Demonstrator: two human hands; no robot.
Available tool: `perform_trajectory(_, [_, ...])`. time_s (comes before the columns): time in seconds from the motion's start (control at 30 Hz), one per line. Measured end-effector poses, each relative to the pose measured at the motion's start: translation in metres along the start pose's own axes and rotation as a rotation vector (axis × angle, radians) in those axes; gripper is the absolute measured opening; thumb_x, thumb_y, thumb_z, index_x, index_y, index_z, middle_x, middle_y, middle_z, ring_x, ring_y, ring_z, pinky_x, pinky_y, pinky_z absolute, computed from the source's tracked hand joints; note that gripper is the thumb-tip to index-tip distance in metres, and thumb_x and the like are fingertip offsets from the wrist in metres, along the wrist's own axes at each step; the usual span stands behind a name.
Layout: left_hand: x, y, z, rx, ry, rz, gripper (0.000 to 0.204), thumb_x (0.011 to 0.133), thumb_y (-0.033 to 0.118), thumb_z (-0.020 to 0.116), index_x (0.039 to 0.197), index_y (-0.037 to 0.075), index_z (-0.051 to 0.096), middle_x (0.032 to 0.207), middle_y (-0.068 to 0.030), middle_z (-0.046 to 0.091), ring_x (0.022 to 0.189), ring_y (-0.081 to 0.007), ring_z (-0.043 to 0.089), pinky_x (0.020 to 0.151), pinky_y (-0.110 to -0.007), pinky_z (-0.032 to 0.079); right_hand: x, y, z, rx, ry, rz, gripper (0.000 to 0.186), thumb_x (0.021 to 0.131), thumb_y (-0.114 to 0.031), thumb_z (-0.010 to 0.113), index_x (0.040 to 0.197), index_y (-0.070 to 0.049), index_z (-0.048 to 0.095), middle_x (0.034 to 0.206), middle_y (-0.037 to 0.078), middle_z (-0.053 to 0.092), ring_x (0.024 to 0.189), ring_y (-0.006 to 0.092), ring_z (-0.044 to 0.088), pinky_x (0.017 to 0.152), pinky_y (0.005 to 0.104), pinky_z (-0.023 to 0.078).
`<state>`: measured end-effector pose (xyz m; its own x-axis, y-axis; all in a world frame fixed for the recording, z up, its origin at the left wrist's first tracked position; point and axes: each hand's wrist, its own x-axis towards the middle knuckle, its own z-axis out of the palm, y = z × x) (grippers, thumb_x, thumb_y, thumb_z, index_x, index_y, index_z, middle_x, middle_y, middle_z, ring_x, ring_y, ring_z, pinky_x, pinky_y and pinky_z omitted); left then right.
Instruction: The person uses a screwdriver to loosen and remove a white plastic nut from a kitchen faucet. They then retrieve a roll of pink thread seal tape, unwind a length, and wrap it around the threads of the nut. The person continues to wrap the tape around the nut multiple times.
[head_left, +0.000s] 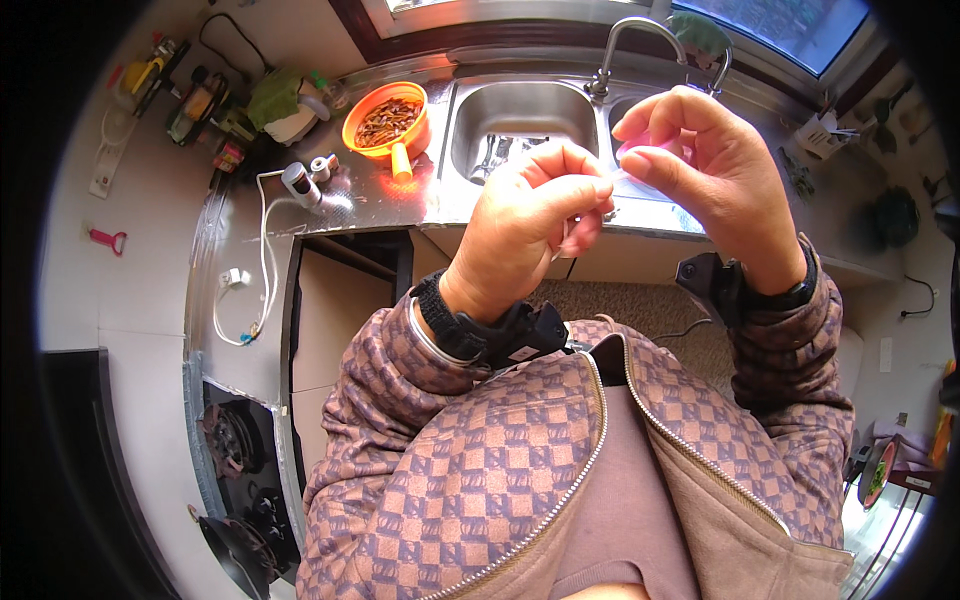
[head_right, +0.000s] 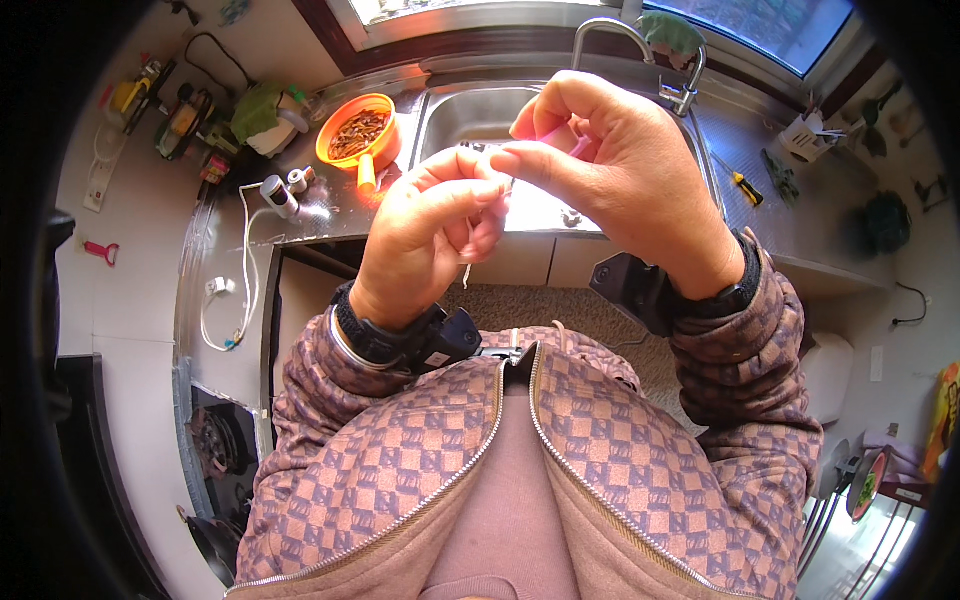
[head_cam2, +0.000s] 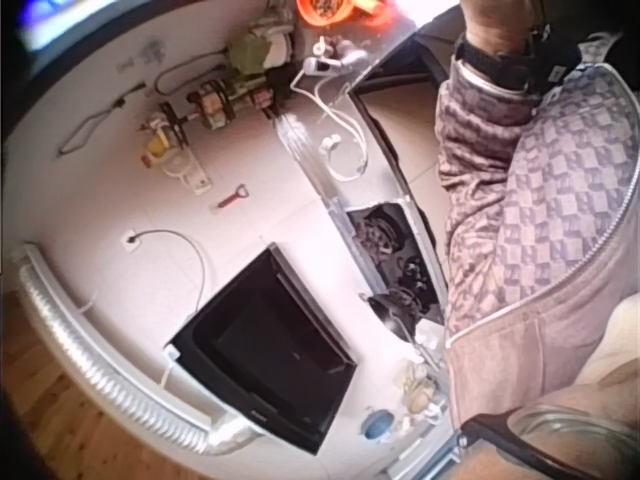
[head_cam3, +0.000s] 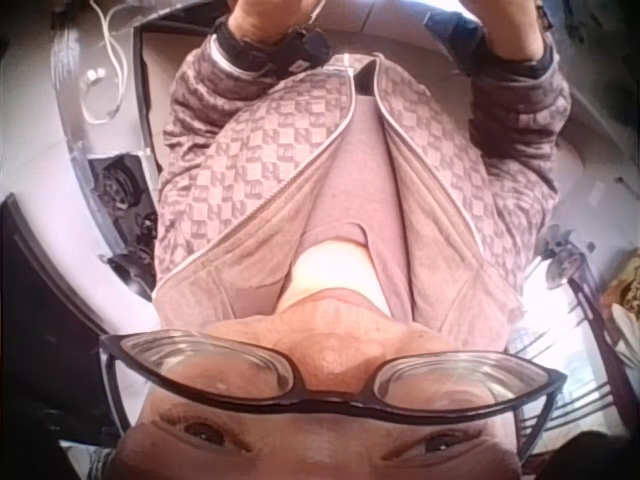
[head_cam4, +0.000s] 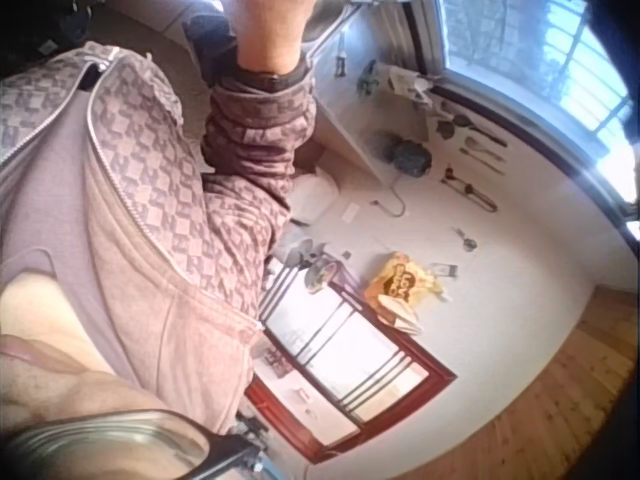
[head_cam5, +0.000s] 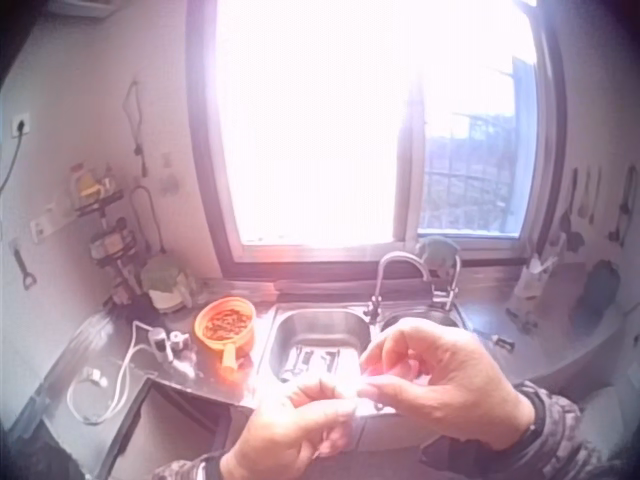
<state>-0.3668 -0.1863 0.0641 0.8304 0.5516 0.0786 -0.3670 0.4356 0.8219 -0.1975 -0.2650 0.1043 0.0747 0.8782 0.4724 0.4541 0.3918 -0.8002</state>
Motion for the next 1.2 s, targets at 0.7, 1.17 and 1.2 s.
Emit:
perform_trajectory(0.7, [-0.001,0.001,0.0,0.254,0.069,-0.035,0.009,0.082,0.012,0.064,0.084,0.004,0.06,0.069,0.0035,0.053,0.055,-0.0023,0.043,0.049,-0.016,0.031,-0.013,-0.001,-0.006,-0.022,-0.195,0.194,0.02,0.083,-0.014,0.068,0.077,-0.003,0.053,0.089,0.006,0.059,0.075,0.0086,0.05,0.065,0.0203,0.041])
perform_trajectory(1.17, [0.0,-0.005,-0.01,0.381,0.026,-0.086,0.011,0.08,0.012,0.065,0.084,0.003,0.06,0.075,0.0039,0.056,0.065,-0.0021,0.047,0.055,-0.018,0.037,-0.017,0.016,-0.014,-0.013,-0.308,0.221,0.019,0.084,-0.014,0.068,0.095,0.002,0.064,0.08,0.001,0.06,0.073,0.006,0.054,0.064,0.0202,0.044])
perform_trajectory(1.2, [0.0,-0.006,-0.01,0.372,0.021,-0.104,0.011,0.08,0.012,0.065,0.084,0.003,0.06,0.075,0.0041,0.056,0.064,-0.0021,0.046,0.055,-0.018,0.037,-0.018,0.017,-0.016,0.0,-0.303,0.26,0.019,0.085,-0.014,0.067,0.095,0.002,0.065,0.081,0.001,0.061,0.075,0.0062,0.055,0.065,0.0201,0.044])
